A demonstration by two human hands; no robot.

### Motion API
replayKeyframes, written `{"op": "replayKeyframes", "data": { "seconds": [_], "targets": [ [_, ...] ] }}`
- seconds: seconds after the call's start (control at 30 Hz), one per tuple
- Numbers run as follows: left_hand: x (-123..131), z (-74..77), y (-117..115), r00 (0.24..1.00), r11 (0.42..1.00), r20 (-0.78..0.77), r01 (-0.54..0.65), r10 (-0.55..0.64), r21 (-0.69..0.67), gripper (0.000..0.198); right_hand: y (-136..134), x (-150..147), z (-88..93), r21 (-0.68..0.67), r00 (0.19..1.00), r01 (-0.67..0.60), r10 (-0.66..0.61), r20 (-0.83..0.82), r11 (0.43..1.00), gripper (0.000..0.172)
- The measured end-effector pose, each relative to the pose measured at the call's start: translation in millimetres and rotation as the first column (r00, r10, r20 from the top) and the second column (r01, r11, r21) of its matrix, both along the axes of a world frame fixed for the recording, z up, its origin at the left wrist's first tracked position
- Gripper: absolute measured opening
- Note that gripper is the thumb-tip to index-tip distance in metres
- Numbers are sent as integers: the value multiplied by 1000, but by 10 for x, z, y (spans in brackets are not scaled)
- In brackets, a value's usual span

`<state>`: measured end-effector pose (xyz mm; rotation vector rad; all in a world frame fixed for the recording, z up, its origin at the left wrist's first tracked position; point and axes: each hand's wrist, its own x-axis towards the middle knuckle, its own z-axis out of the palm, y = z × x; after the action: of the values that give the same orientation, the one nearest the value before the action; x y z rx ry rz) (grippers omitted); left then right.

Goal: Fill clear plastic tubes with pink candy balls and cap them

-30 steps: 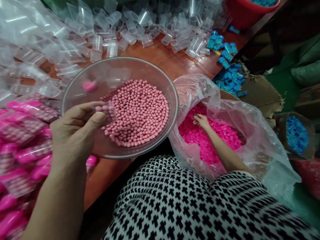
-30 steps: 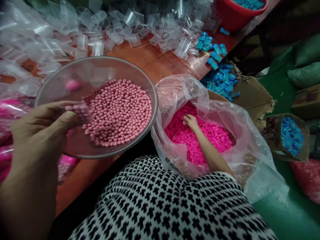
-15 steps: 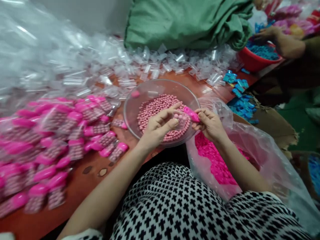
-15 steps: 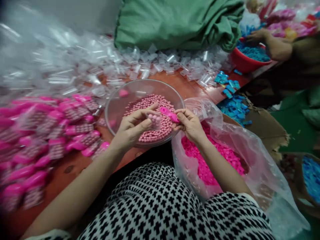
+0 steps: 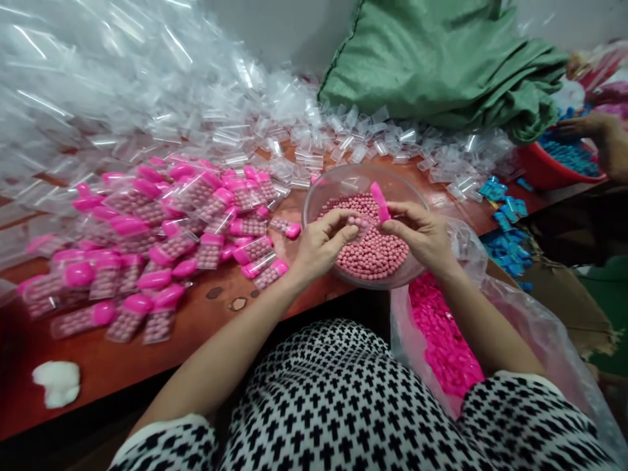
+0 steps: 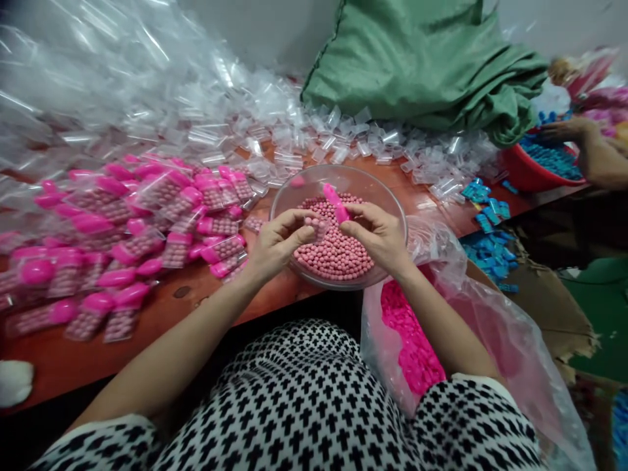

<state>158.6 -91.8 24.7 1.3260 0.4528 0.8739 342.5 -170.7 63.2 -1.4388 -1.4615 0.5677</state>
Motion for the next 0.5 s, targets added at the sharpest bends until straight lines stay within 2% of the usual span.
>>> {"op": "replayKeyframes", "data": {
  "seconds": [0.1,0.23,0.33,0.5],
  "targets": [
    [-19,-50,42,996,989,-92,2,12,146,33,75,0,175,94,975,-57,35,220,994,27],
    [-9,-76,37,987,968,-135,-48,83,247,28,151,-85,291,64,882,-206,157,444,976,23],
    [-10,-63,17,976,947,-146,-113,163,301,18,164,-122,301,-30,849,-223,209,484,974,22],
    [-18,-67,-20,975,925,-134,-116,175,363,18,106,-121,270,-93,838,-198,218,501,976,19]
  ]
}}
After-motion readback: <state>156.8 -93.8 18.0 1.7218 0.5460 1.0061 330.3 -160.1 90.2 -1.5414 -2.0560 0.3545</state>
